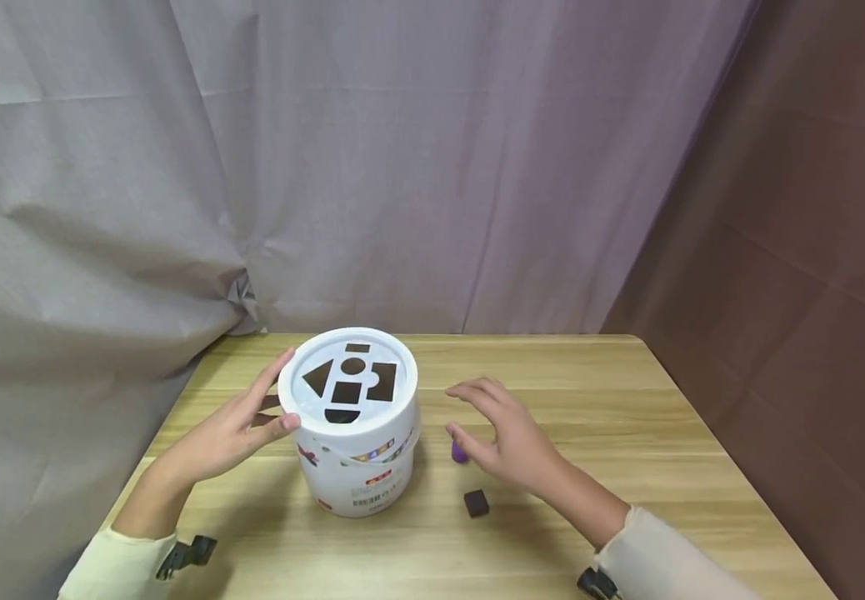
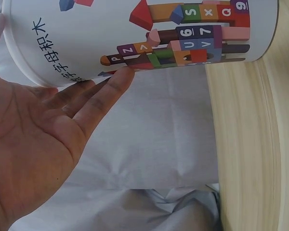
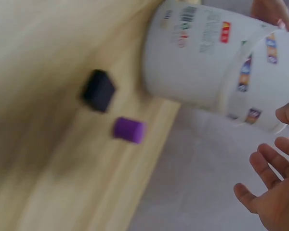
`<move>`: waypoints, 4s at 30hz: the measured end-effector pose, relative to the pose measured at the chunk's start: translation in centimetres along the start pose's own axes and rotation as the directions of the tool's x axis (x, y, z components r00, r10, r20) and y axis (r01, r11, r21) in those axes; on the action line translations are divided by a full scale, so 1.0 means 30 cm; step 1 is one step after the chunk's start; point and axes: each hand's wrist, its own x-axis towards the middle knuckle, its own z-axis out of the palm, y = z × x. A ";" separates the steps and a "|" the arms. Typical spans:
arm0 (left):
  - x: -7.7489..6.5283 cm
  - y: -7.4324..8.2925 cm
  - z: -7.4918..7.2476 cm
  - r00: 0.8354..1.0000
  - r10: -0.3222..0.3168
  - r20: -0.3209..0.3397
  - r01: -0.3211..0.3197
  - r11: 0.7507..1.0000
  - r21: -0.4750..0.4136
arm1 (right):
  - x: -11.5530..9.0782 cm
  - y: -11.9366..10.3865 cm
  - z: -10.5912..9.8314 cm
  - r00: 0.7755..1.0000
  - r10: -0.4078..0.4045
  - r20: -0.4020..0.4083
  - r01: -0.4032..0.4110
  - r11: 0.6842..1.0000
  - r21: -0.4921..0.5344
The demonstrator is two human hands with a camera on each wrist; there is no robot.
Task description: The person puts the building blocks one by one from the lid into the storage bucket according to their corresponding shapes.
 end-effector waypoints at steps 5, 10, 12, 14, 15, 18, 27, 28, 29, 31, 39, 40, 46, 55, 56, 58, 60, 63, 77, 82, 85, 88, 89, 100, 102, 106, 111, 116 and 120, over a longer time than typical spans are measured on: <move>0.004 0.000 -0.001 1.000 -0.009 0.000 0.009 1.000 0.001 | -0.105 0.064 -0.004 0.998 0.036 0.046 -0.034 0.999 -0.041; 0.002 0.005 0.001 1.000 0.001 0.007 -0.001 1.000 -0.019 | -0.197 0.100 0.003 0.992 0.064 0.105 -0.058 0.997 -0.058; -0.001 0.008 0.001 1.000 0.001 0.006 -0.001 1.000 -0.021 | -0.226 0.106 0.011 0.988 0.067 0.141 -0.061 0.997 -0.047; -0.003 0.010 0.000 1.000 -0.002 0.004 0.002 1.000 -0.025 | -0.253 0.111 0.021 0.980 0.062 0.187 -0.060 0.998 -0.019; -0.004 0.010 0.000 1.000 -0.002 0.004 0.002 1.000 -0.024 | -0.266 0.114 0.028 0.975 0.060 0.215 -0.060 0.998 -0.005; -0.006 0.006 -0.001 1.000 -0.002 0.002 0.002 1.000 -0.028 | -0.297 0.117 0.051 0.957 0.028 0.289 -0.045 0.998 0.051; -0.004 0.000 0.002 1.000 0.011 0.001 -0.011 1.000 -0.024 | -0.341 0.129 0.105 0.918 -0.035 0.394 -0.002 0.996 0.092; -0.004 0.000 0.002 1.000 0.011 0.000 -0.011 1.000 -0.021 | -0.342 0.131 0.108 0.919 -0.037 0.393 0.004 0.996 0.086; -0.005 0.000 0.002 1.000 0.009 0.000 -0.009 1.000 -0.018 | -0.344 0.133 0.111 0.920 -0.041 0.391 0.009 0.997 0.082; -0.005 0.000 0.002 1.000 0.005 -0.001 -0.005 1.000 -0.015 | -0.347 0.135 0.113 0.921 -0.043 0.386 0.016 0.997 0.072; -0.004 0.002 0.002 1.000 0.010 -0.006 -0.010 1.000 -0.020 | -0.353 0.141 0.120 0.934 -0.012 0.356 -0.018 0.996 0.082; -0.004 0.002 0.002 1.000 0.011 -0.006 -0.011 1.000 -0.020 | -0.353 0.142 0.119 0.938 -0.007 0.348 -0.022 0.997 0.080; -0.008 -0.001 0.001 1.000 0.009 -0.001 -0.009 1.000 -0.021 | -0.339 0.153 0.096 0.964 -0.022 0.266 0.001 0.997 0.079; -0.008 -0.001 -0.006 1.000 0.022 -0.003 -0.022 1.000 -0.013 | -0.287 0.157 0.041 0.985 -0.045 0.167 0.031 0.996 0.085; -0.008 0.000 -0.007 1.000 0.022 -0.001 -0.022 1.000 -0.013 | -0.279 0.154 0.033 0.987 -0.041 0.158 0.029 0.997 0.078; -0.008 0.001 -0.008 1.000 0.020 0.002 -0.020 1.000 -0.013 | -0.261 0.146 0.015 0.990 -0.031 0.135 0.024 0.998 0.055; -0.008 0.002 -0.010 1.000 0.019 0.004 -0.019 1.000 -0.015 | -0.239 0.138 -0.003 0.993 -0.032 0.112 0.028 0.999 0.042; -0.008 0.003 -0.012 1.000 0.020 0.004 -0.020 1.000 -0.015 | -0.199 0.126 -0.030 0.996 -0.045 0.080 0.042 0.998 0.038; -0.005 0.000 -0.002 1.000 0.026 0.001 -0.026 1.000 -0.010 | -0.024 0.060 -0.105 0.993 -0.114 -0.005 0.115 0.991 0.070; -0.005 -0.002 0.002 1.000 0.027 -0.002 -0.027 1.000 -0.006 | 0.029 0.034 -0.115 0.995 -0.096 0.001 0.096 0.992 0.088; -0.006 -0.003 0.003 1.000 0.019 -0.002 -0.019 1.000 -0.007 | 0.060 0.016 -0.119 0.996 -0.094 -0.006 0.095 0.991 0.099; -0.007 -0.003 0.003 1.000 0.014 -0.002 -0.014 1.000 -0.005 | 0.088 -0.002 -0.120 0.996 -0.088 -0.009 0.089 0.990 0.111; -0.008 -0.004 0.004 1.000 0.015 -0.002 -0.015 1.000 -0.005 | 0.096 -0.008 -0.120 0.996 -0.090 -0.009 0.090 0.989 0.115; -0.010 -0.002 0.005 1.000 0.016 -0.005 -0.016 1.000 -0.002 | 0.177 -0.067 -0.088 0.992 -0.129 0.004 0.126 0.974 0.188; -0.008 -0.001 0.005 1.000 0.017 -0.007 -0.017 1.000 -0.002 | 0.191 -0.072 -0.077 0.991 -0.137 0.003 0.134 0.971 0.199; -0.006 0.001 0.010 1.000 0.023 -0.011 -0.023 1.000 -0.002 | 0.216 -0.084 -0.057 0.986 -0.166 0.009 0.160 0.960 0.230; -0.008 0.004 0.013 1.000 0.023 -0.011 -0.023 1.000 -0.004 | 0.242 -0.096 -0.029 0.975 -0.219 0.021 0.207 0.946 0.251; -0.008 0.005 0.013 1.000 0.023 -0.016 -0.023 1.000 -0.002 | 0.270 -0.111 -0.002 0.972 -0.230 0.039 0.211 0.939 0.272; -0.007 0.004 0.017 0.999 0.034 -0.016 -0.034 0.999 0.004 | 0.290 -0.125 0.020 0.972 -0.230 0.045 0.208 0.935 0.286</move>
